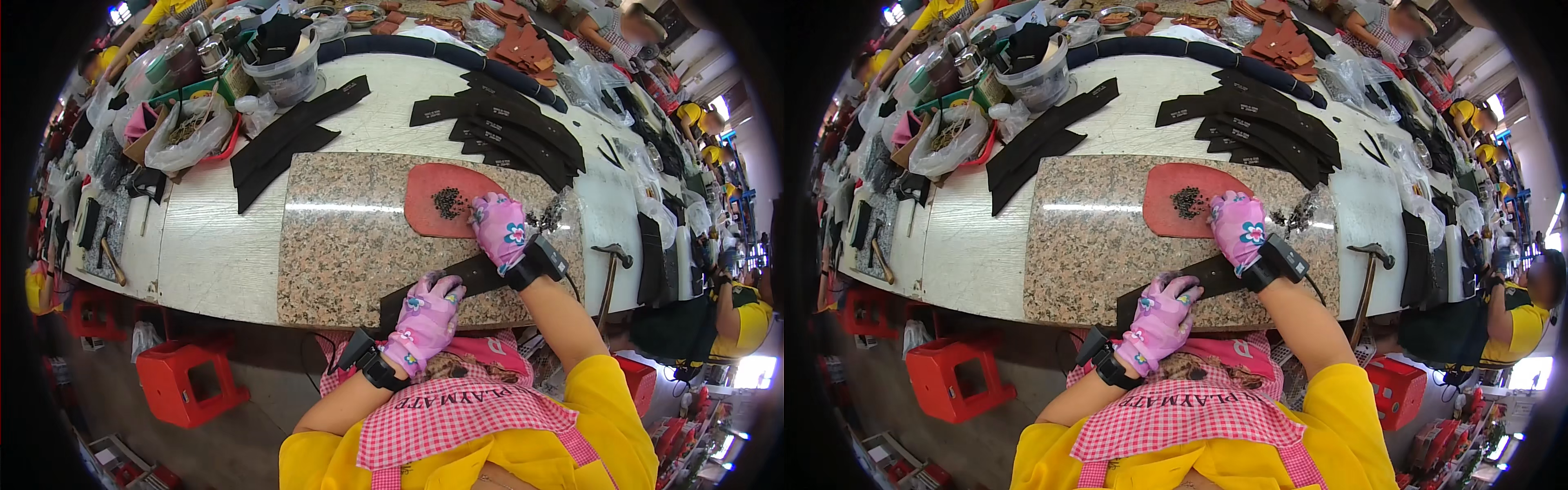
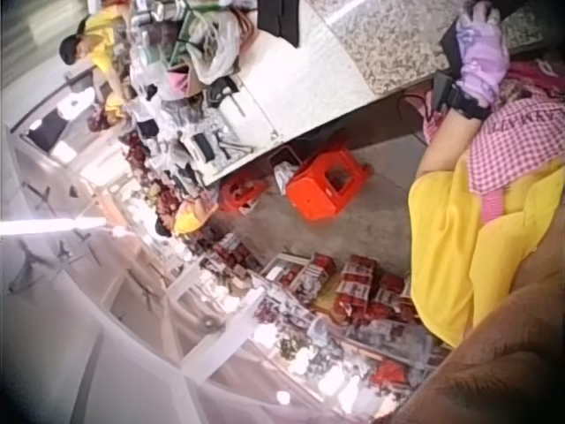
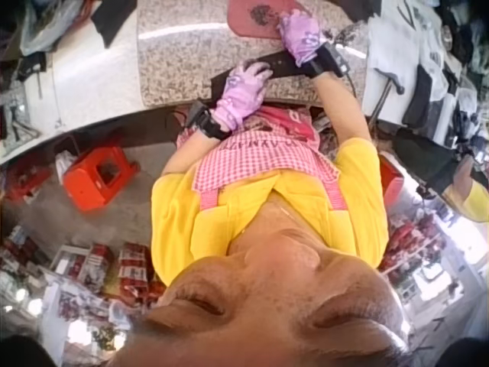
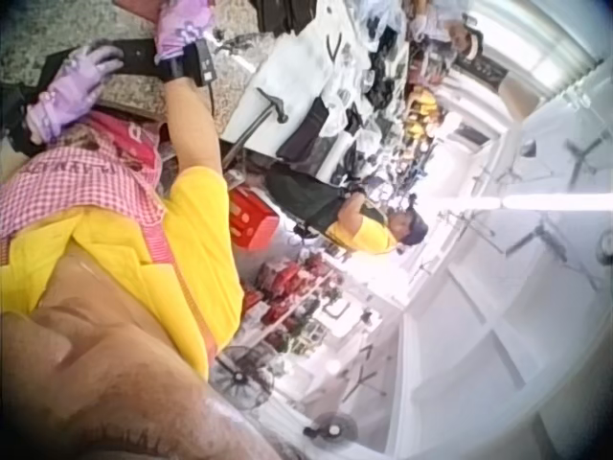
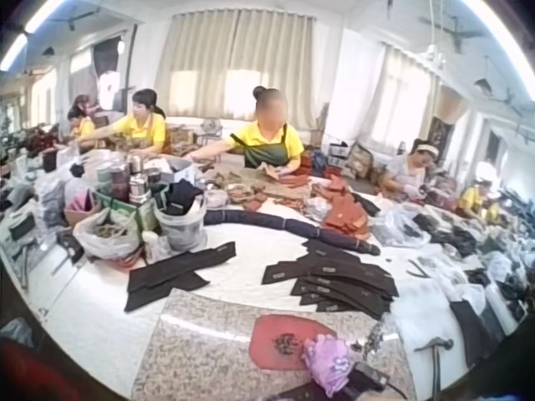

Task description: The recorder is assembling small black leather components for shoes, inserting loops and aligning parts.

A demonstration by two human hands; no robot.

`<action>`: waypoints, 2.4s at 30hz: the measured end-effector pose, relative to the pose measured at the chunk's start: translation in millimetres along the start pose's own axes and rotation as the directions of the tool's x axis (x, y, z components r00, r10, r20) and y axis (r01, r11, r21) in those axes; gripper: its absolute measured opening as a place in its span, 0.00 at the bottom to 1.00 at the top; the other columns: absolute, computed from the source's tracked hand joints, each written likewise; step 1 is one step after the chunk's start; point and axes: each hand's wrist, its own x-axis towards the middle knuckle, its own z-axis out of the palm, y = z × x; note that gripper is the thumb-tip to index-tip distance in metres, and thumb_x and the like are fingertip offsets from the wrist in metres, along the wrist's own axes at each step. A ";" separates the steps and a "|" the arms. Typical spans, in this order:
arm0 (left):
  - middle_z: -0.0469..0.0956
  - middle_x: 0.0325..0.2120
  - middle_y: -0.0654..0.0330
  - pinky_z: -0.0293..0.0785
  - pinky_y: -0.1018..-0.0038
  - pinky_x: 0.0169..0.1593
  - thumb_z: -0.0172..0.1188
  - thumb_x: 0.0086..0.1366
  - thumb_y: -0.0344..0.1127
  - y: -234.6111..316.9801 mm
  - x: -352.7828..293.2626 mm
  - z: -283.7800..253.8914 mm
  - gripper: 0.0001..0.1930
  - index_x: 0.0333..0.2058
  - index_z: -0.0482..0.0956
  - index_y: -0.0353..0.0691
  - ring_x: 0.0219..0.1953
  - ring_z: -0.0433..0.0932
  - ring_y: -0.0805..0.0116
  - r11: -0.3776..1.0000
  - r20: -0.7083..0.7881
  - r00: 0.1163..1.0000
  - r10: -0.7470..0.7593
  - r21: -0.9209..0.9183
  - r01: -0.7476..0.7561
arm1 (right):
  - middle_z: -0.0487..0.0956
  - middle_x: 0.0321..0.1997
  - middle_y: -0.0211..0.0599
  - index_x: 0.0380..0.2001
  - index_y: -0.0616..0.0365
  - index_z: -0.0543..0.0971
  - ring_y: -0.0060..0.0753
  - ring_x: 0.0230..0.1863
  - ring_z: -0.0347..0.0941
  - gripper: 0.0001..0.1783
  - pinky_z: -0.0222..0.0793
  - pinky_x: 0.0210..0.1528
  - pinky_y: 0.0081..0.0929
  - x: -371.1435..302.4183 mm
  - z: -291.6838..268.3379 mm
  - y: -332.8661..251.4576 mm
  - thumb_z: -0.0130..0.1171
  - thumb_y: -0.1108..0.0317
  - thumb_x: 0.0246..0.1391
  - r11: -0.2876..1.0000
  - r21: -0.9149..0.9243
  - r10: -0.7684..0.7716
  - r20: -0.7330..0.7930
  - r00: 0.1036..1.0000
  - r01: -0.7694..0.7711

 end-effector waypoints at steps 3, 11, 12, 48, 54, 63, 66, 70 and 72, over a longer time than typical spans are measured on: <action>0.70 0.50 0.56 0.67 0.58 0.55 0.59 0.46 0.30 1.2 0.9 -2.9 0.23 0.46 0.76 0.41 0.53 0.66 0.49 1.000 0.004 1.000 -0.008 -0.007 0.008 | 0.75 0.31 0.38 0.30 0.51 0.76 0.43 0.37 0.73 0.10 0.67 0.37 0.40 -6.6 -14.8 0.5 0.62 0.63 0.43 0.986 0.161 0.027 0.068 0.997 -0.038; 0.70 0.50 0.57 0.66 0.58 0.56 0.59 0.47 0.30 2.8 1.1 -3.9 0.23 0.46 0.75 0.41 0.54 0.65 0.50 0.999 0.038 0.998 -0.044 0.017 0.043 | 0.77 0.29 0.35 0.29 0.51 0.78 0.44 0.36 0.74 0.12 0.67 0.41 0.40 -68.3 -41.0 -7.7 0.65 0.64 0.37 0.908 0.418 -0.137 0.222 0.965 0.033; 0.70 0.50 0.57 0.66 0.58 0.56 0.59 0.47 0.30 2.4 0.9 -3.5 0.23 0.46 0.75 0.41 0.54 0.65 0.50 0.999 0.041 0.998 -0.043 0.015 0.042 | 0.77 0.30 0.35 0.29 0.51 0.79 0.43 0.36 0.74 0.12 0.67 0.41 0.39 -68.9 -41.1 -8.4 0.64 0.64 0.37 0.906 0.420 -0.155 0.213 0.965 0.052; 0.66 0.54 0.50 0.65 0.56 0.56 0.58 0.47 0.27 5.2 1.5 1.5 0.21 0.44 0.77 0.44 0.57 0.62 0.45 0.998 -0.019 0.998 -0.056 0.040 0.057 | 0.80 0.33 0.41 0.36 0.61 0.79 0.34 0.35 0.77 0.13 0.71 0.40 0.27 -80.0 -27.7 66.2 0.62 0.67 0.47 0.560 0.575 0.532 0.304 0.791 -0.597; 0.66 0.55 0.51 0.64 0.55 0.56 0.59 0.46 0.26 3.6 -1.0 0.6 0.21 0.43 0.79 0.47 0.56 0.62 0.44 0.994 0.002 0.999 -0.043 0.101 0.042 | 0.79 0.34 0.49 0.39 0.61 0.78 0.50 0.40 0.75 0.20 0.70 0.44 0.38 -216.7 -28.6 198.6 0.56 0.53 0.55 0.443 -0.352 0.729 -0.393 0.560 -0.824; 0.67 0.54 0.51 0.65 0.55 0.56 0.61 0.44 0.28 7.2 -1.2 -0.6 0.21 0.42 0.79 0.46 0.56 0.62 0.44 0.996 0.003 0.998 -0.056 0.074 0.056 | 0.81 0.32 0.43 0.44 0.63 0.72 0.43 0.33 0.78 0.16 0.69 0.32 0.41 -204.6 -48.0 166.0 0.50 0.61 0.59 0.004 0.619 0.937 0.271 0.219 -0.786; 0.67 0.53 0.51 0.64 0.55 0.56 0.61 0.45 0.28 7.1 -3.7 -1.2 0.20 0.41 0.79 0.46 0.56 0.62 0.44 0.997 0.021 0.998 -0.055 0.063 0.054 | 0.79 0.44 0.39 0.57 0.59 0.67 0.30 0.44 0.76 0.24 0.70 0.42 0.30 -186.4 -62.6 69.3 0.55 0.71 0.56 0.418 0.788 0.682 0.056 0.729 -0.451; 0.67 0.53 0.51 0.64 0.55 0.57 0.61 0.45 0.29 9.1 -5.0 -2.6 0.20 0.41 0.79 0.45 0.56 0.62 0.44 0.998 0.034 0.998 -0.060 0.024 0.059 | 0.79 0.41 0.48 0.46 0.62 0.75 0.42 0.40 0.78 0.17 0.71 0.41 0.30 -188.6 -67.3 18.1 0.59 0.72 0.52 0.747 0.615 0.367 -0.067 0.928 -0.251; 0.67 0.53 0.51 0.63 0.56 0.57 0.61 0.45 0.30 9.9 -2.7 -4.1 0.20 0.41 0.79 0.45 0.56 0.62 0.45 0.998 0.029 0.997 -0.067 0.016 0.066 | 0.77 0.32 0.46 0.42 0.57 0.77 0.51 0.32 0.75 0.13 0.70 0.31 0.34 -188.0 -65.5 15.2 0.59 0.70 0.51 0.811 0.551 0.289 -0.083 0.954 -0.198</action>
